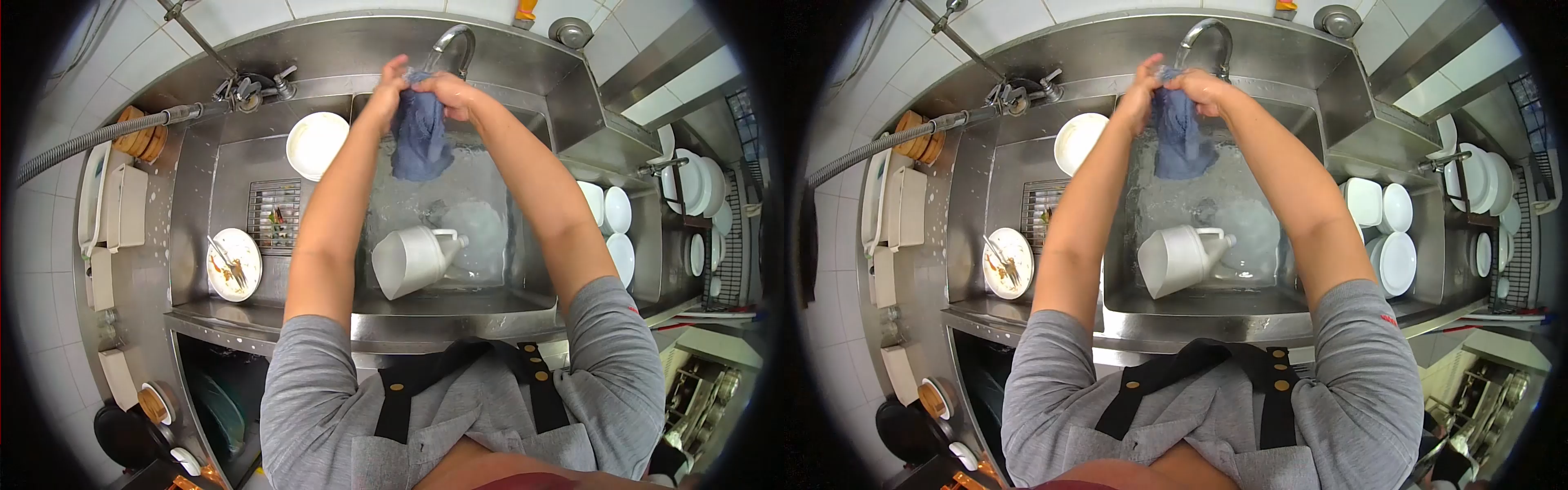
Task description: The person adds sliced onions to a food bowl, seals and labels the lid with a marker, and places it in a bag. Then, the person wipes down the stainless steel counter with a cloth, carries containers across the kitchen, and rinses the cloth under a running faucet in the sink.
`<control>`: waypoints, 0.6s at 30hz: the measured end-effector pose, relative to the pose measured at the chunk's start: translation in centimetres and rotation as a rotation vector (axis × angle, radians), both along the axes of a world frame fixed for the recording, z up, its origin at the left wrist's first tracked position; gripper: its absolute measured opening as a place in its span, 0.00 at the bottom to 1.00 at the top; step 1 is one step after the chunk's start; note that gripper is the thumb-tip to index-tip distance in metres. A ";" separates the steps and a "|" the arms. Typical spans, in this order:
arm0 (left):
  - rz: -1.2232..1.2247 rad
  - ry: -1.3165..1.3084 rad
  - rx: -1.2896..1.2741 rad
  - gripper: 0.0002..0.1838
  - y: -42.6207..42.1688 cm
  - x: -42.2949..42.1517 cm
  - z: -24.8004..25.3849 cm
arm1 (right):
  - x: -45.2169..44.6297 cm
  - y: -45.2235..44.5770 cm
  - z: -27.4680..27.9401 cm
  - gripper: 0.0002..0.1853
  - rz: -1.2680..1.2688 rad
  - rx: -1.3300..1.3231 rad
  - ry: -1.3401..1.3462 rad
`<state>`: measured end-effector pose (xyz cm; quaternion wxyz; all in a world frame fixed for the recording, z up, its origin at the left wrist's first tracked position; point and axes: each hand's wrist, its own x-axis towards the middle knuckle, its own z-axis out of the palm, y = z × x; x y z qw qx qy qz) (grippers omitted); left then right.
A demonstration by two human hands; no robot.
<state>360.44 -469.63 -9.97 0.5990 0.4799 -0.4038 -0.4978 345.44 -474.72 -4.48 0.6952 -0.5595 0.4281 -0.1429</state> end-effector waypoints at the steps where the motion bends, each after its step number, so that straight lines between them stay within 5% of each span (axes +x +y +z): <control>1: -0.158 0.195 0.001 0.30 0.7 -1.0 -0.4 | -0.4 -0.2 0.5 0.14 0.002 -0.004 0.001; 3: -0.136 0.255 0.077 0.40 1.0 -2.6 -2.6 | -1.1 -0.6 1.3 0.12 -0.067 0.132 -0.233; 6: -0.159 0.292 0.215 0.41 -0.6 -1.8 -10.2 | -2.0 -0.9 2.0 0.13 -0.090 0.240 -0.432; 9: -0.131 -0.046 0.237 0.38 1.0 -2.0 -9.6 | -1.9 0.7 1.3 0.16 -0.171 0.317 -0.600; 11: 0.003 0.552 0.357 0.30 1.0 -2.6 -7.5 | -1.3 2.2 -0.7 0.19 -0.253 0.318 -0.627; 14: 0.090 0.766 0.128 0.24 -0.2 -4.0 -4.2 | -0.1 4.1 -2.6 0.38 -0.336 0.557 -0.303; 15: 0.247 0.495 0.178 0.18 1.0 -5.4 -1.8 | 0.2 3.9 -3.5 0.38 -0.335 0.559 -0.306; 17: 0.174 0.199 0.025 0.17 2.6 -7.5 -0.5 | 1.0 3.6 -5.5 0.43 -0.540 0.669 -0.618; 18: 0.176 0.195 0.027 0.17 3.6 -8.2 0.3 | 0.1 4.0 -5.9 0.42 -0.357 0.673 -0.628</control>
